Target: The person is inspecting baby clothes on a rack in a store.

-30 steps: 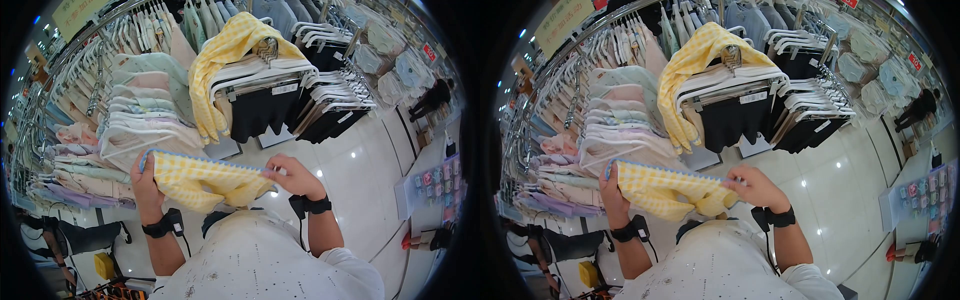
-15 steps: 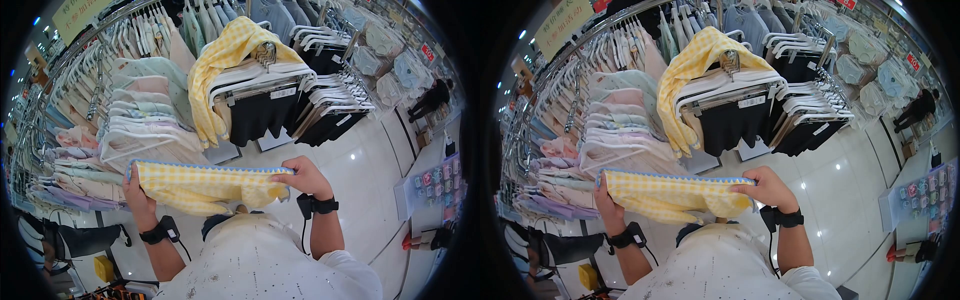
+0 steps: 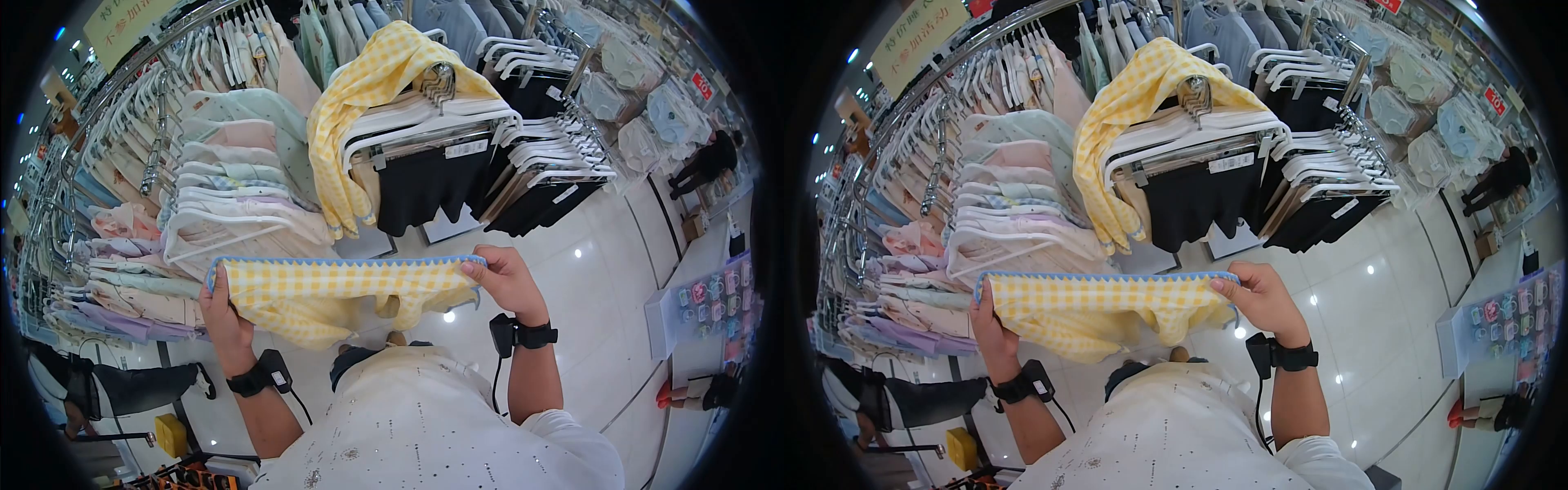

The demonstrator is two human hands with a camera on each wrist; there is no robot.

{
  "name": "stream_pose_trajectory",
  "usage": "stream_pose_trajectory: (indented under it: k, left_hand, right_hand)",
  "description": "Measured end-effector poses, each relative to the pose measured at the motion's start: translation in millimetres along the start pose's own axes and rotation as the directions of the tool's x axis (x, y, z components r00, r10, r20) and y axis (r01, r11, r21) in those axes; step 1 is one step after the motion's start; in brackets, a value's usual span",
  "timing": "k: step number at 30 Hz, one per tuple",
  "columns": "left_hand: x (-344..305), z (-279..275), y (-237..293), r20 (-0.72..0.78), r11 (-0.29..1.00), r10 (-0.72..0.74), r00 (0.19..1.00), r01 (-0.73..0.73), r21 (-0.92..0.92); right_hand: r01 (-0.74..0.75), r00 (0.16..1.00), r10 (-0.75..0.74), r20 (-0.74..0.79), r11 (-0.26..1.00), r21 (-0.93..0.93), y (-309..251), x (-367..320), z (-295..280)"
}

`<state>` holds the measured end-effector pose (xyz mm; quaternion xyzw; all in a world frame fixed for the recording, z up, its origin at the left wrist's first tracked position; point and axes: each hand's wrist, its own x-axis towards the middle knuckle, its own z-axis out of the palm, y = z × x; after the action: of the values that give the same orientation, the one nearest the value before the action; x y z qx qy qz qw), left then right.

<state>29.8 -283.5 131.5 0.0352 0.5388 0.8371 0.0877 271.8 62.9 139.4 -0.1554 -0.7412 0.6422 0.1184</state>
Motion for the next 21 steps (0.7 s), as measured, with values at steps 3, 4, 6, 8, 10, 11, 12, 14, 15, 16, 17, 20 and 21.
stream_pose_trajectory:
  k: [3,4,6,8,10,11,12,14,15,16,17,20,21]
  left_hand:
    - [1.8,-1.8,-0.5,0.015,1.000,0.011,1.000,-0.011,-0.001]
    - [2.4,-3.0,-1.0,0.011,1.000,0.012,1.000,-0.012,-0.001]
    - [4.1,-5.7,-1.6,0.008,1.000,0.015,1.000,-0.015,-0.011]
    - [5.3,-5.7,-0.6,0.005,1.000,0.010,1.000,-0.010,-0.014]
    - [8.0,-8.3,-0.2,0.001,1.000,0.005,1.000,-0.005,-0.017]
    - [10.1,-11.5,-1.0,0.015,1.000,0.002,1.000,-0.001,-0.019]
    - [12.2,-14.4,-0.8,0.030,1.000,-0.002,1.000,0.002,-0.021]
    - [15.5,-17.7,0.6,0.023,1.000,-0.005,1.000,0.005,-0.020]
    - [17.5,-19.2,1.3,0.018,1.000,-0.009,1.000,0.010,-0.020]
    - [19.8,-20.8,2.4,0.017,1.000,-0.010,1.000,0.010,-0.020]
    - [22.0,-22.8,3.6,0.018,1.000,-0.013,1.000,0.013,-0.020]
    - [29.6,-30.9,7.3,0.021,1.000,-0.022,1.000,0.023,-0.014]
    - [33.1,-34.5,8.8,0.023,1.000,-0.023,0.999,0.023,-0.007]
  right_hand:
    - [-0.001,1.000,0.002,0.015,1.000,-0.021,5.9,2.5,-0.4]
    - [0.005,1.000,-0.005,0.020,1.000,-0.026,6.3,3.9,0.2]
    - [0.006,1.000,-0.005,0.020,1.000,-0.028,4.1,6.1,2.3]
    - [0.008,1.000,-0.007,0.017,0.999,-0.032,1.8,8.1,3.8]
    - [-0.002,1.000,0.003,0.017,1.000,-0.029,0.2,10.5,5.5]
    - [-0.002,1.000,0.003,0.020,1.000,-0.028,-1.4,12.0,6.5]
    - [-0.009,1.000,0.010,0.013,0.999,-0.051,-3.1,13.3,7.4]
    - [-0.016,1.000,0.016,0.008,0.997,-0.074,-2.9,16.9,10.9]
    - [-0.012,1.000,0.012,0.002,0.998,-0.054,-1.3,18.8,13.4]
    - [-0.008,1.000,0.008,-0.005,0.999,-0.035,-0.7,20.7,16.1]
    - [-0.010,1.000,0.010,-0.005,0.999,-0.036,-1.9,22.7,19.2]
    - [-0.031,0.999,0.031,-0.011,1.000,-0.002,-5.5,28.6,29.9]
    - [-0.023,1.000,0.023,-0.017,1.000,0.000,-5.3,31.4,33.3]
